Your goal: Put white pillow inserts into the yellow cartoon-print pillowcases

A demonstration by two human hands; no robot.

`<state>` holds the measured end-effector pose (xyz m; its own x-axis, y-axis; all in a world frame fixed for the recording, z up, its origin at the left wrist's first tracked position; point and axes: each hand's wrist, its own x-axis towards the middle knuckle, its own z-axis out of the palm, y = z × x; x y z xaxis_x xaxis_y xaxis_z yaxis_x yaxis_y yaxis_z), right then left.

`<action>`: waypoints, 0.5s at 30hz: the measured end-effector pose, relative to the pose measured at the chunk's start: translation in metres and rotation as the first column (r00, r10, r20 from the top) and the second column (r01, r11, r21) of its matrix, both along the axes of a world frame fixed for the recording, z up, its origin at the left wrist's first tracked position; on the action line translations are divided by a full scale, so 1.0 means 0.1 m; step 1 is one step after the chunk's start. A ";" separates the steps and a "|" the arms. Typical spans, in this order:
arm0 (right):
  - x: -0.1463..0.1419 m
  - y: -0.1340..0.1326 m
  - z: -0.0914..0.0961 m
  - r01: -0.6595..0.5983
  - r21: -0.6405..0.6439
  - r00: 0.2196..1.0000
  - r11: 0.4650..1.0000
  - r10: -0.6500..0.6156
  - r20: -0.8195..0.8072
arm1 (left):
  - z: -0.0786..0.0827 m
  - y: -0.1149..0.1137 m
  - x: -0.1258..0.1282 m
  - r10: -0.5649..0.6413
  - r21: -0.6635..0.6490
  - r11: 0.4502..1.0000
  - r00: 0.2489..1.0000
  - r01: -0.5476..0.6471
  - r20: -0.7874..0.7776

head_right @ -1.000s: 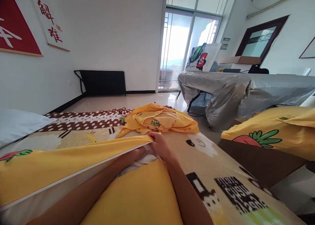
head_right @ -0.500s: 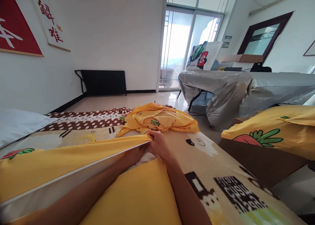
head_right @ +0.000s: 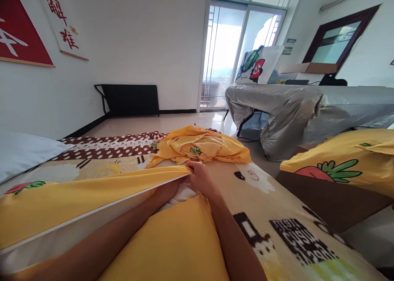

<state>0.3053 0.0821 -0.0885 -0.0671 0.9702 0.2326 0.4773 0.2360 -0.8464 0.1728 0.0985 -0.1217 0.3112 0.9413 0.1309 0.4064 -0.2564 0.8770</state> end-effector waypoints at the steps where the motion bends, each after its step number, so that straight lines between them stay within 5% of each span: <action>1: 0.00 0.00 0.01 -0.008 -0.016 1.000 1.000 0.007 -0.016 | 0.00 0.01 0.01 0.011 -0.009 1.000 1.000 -0.011 -0.005; 15: 0.04 0.06 -0.06 0.006 0.037 0.998 0.999 -0.008 0.061 | 0.02 -0.01 0.10 0.034 -0.002 0.999 0.998 -0.034 -0.045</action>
